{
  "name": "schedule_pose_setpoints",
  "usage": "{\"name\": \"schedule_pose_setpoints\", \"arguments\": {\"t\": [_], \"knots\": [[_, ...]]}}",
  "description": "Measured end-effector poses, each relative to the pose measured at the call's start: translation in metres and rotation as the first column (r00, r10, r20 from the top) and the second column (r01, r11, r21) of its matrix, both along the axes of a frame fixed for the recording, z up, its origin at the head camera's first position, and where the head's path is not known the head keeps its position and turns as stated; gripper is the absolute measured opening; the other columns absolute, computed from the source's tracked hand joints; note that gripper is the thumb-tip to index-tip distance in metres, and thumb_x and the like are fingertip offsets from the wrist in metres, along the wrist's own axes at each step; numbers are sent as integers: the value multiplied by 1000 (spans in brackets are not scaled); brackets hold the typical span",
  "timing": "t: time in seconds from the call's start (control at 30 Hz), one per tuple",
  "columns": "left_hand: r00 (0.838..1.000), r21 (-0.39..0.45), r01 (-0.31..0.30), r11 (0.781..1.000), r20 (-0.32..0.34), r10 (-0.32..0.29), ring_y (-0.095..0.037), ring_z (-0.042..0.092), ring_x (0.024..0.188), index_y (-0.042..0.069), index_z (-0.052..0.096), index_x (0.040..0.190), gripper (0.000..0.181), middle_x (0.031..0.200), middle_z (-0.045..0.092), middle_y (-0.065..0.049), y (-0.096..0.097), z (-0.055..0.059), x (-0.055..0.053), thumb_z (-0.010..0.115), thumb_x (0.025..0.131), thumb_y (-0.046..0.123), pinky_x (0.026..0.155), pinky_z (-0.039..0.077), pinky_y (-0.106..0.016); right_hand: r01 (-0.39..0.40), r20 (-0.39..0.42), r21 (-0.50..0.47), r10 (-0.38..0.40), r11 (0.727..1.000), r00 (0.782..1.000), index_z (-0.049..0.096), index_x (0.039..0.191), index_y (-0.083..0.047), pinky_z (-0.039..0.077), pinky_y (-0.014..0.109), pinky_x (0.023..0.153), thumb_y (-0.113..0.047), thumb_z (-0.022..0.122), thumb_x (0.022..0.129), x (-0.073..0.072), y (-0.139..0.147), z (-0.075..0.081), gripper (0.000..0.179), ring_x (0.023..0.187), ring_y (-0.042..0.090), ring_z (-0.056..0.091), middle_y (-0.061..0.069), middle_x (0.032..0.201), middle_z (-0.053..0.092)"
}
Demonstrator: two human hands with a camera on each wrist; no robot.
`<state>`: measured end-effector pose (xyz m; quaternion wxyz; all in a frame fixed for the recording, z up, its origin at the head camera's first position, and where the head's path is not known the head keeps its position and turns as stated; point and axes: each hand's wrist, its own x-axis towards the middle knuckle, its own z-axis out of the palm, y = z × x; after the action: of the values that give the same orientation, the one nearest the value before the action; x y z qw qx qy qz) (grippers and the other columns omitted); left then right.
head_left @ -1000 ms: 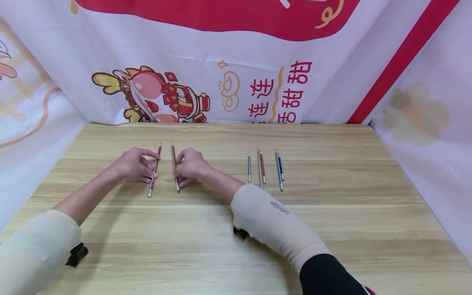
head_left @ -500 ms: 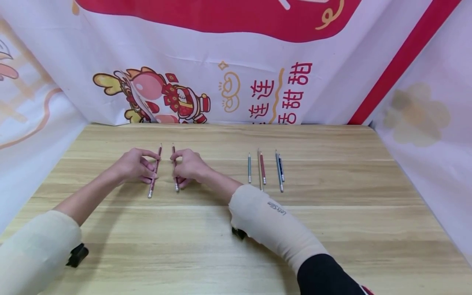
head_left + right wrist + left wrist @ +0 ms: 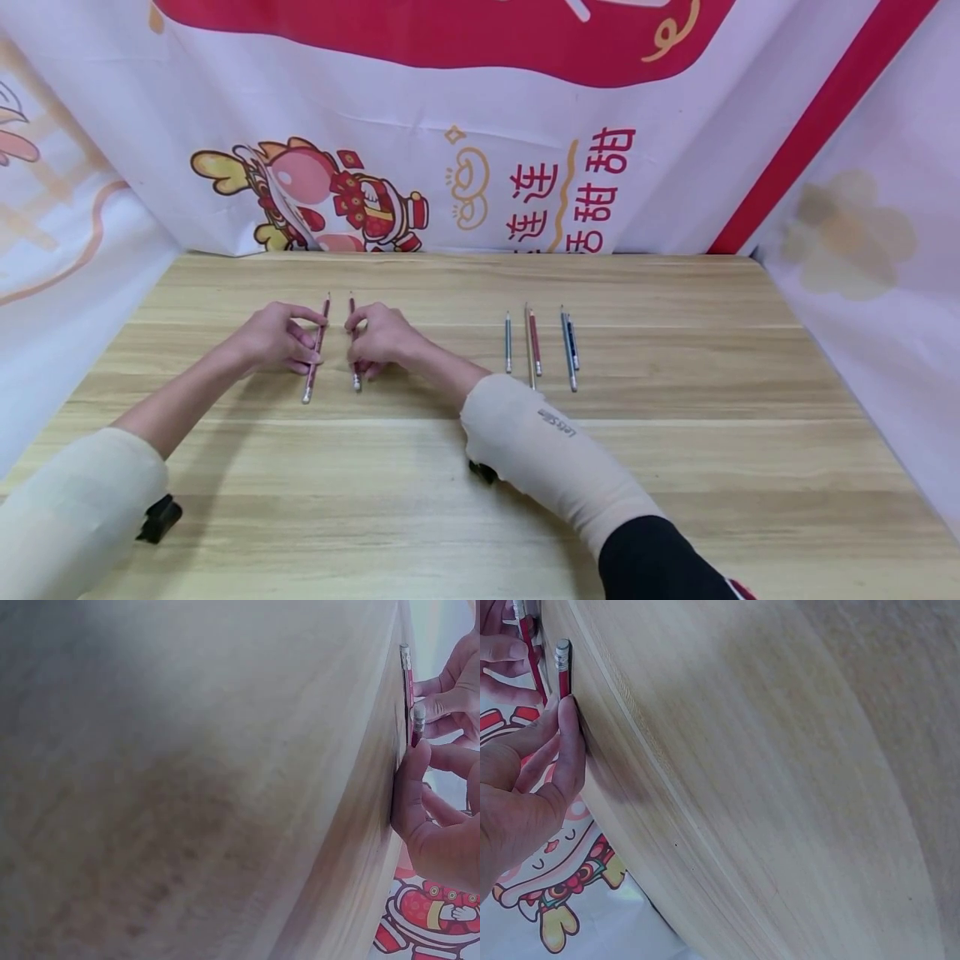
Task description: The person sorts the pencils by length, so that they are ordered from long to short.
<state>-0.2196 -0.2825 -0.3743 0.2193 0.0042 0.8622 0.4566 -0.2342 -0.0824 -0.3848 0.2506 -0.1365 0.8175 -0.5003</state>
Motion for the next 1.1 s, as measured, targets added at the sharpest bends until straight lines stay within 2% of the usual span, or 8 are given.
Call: {"name": "schedule_pose_setpoints", "arguments": {"t": [0.27, 0.5, 0.63, 0.87, 1.1], "knots": [[1000, 1, 12, 1000, -11, -12, -17, 72, 69, -17, 38, 147, 69, 86, 63, -12, 1, 1, 1, 69, 86, -19, 66, 69, -36, -20, -56, 52, 23, 998, 998, 64, 131, 2, 65, 32, 53, 12, 77, 83, -2, -4, -4, 50, 47, 14, 60, 8, 66, 66], [1000, 9, 16, 1000, -6, -16, -17, 71, 70, -18, 37, 147, 69, 86, 62, -12, 1, 1, 1, 69, 86, -19, 67, 69, -36, -8, -109, 78, 17, 997, 994, 67, 130, -2, 60, 25, 45, 6, 86, 79, -5, -6, -8, 55, 45, 12, 57, 3, 65, 63], [1000, 7, 20, 1000, -13, -20, -17, 71, 70, -17, 36, 147, 70, 88, 62, -12, 0, 0, 2, 69, 86, -19, 67, 69, -36, 20, -106, 84, -11, 996, 994, 68, 130, -6, 53, 21, 40, 2, 89, 77, -5, -8, -9, 57, 45, 9, 54, 1, 65, 61], [1000, 4, 12, 1000, -5, -12, -17, 71, 71, -16, 36, 148, 70, 89, 62, -13, 0, 0, 1, 69, 86, -19, 68, 69, -36, 23, -99, 56, -17, 998, 995, 68, 132, -5, 45, 18, 36, 0, 90, 78, -3, -6, -9, 58, 45, 7, 53, -1, 65, 61], [1000, 3, 11, 1000, -3, -11, -17, 71, 73, -16, 36, 149, 71, 91, 62, -14, -1, 0, 1, 69, 87, -19, 69, 69, -36, 14, -103, 33, -11, 999, 995, 68, 131, -3, 42, 17, 35, 2, 89, 78, -3, -5, -8, 58, 43, 5, 51, -1, 66, 60]]}}
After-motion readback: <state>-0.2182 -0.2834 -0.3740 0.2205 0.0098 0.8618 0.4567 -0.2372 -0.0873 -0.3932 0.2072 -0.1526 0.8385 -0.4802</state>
